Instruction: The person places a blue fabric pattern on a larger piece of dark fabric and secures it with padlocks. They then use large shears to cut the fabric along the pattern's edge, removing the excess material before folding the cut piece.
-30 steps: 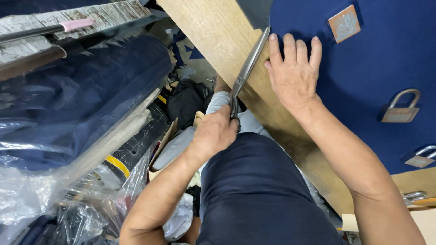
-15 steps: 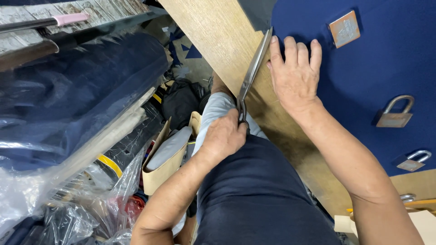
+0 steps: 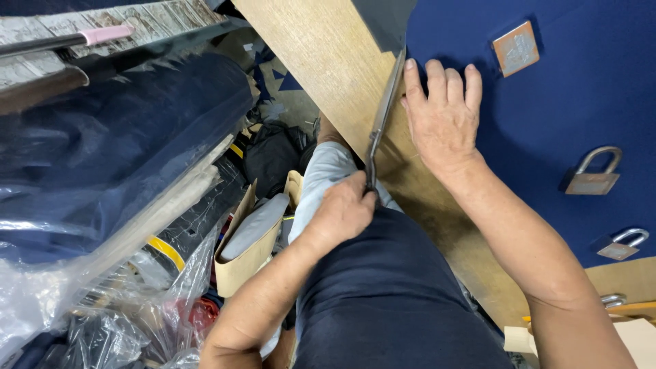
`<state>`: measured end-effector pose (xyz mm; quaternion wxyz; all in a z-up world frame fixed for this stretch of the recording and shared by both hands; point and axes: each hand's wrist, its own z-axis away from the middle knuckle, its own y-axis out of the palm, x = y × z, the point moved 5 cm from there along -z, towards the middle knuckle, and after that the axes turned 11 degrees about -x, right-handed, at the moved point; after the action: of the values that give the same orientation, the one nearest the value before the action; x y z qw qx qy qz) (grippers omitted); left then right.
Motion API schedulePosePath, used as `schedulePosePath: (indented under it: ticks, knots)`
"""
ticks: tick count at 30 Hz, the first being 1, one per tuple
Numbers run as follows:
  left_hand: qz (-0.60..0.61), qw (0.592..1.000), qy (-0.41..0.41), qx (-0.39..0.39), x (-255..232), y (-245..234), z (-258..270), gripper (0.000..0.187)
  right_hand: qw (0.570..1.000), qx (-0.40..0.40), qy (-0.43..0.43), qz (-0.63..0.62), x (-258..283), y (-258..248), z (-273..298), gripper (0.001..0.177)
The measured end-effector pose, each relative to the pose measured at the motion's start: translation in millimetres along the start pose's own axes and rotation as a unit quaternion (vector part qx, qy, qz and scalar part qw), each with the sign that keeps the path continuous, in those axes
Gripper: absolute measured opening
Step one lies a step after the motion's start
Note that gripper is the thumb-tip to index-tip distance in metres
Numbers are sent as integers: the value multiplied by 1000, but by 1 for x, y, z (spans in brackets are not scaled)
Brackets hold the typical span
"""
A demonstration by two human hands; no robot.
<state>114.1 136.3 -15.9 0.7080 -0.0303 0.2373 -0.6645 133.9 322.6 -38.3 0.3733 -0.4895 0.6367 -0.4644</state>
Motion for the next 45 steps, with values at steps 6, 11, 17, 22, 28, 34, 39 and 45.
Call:
schedulePosePath:
  ticks: [6, 11, 17, 22, 28, 34, 39, 45]
  knots:
    - [98, 994, -41, 37, -19, 2, 6, 20, 1000, 6, -1, 12, 0, 3, 3, 63]
    - [121, 987, -89, 62, -28, 6, 10, 21, 1000, 3, 0, 12, -1, 3, 1, 64]
    - [105, 992, -49, 43, -25, 11, 1, 19, 1000, 8, 1, 16, -1, 3, 1, 68]
    - [123, 990, -57, 49, -30, 9, 2, 20, 1000, 9, 3, 10, -1, 3, 1, 65]
    - [141, 983, -97, 66, -27, 11, 1, 19, 1000, 19, 2, 15, -1, 11, 7, 66]
    - [120, 992, 9, 40, -28, 8, -7, 22, 997, -6, 12, -71, -2, 23, 17, 55]
    - [128, 991, 11, 35, -27, 10, -9, 22, 997, -5, 1, -75, -5, 23, 14, 43]
    - [128, 991, 14, 26, -36, -2, -5, 20, 997, 1, 2, -71, -5, 27, 15, 43]
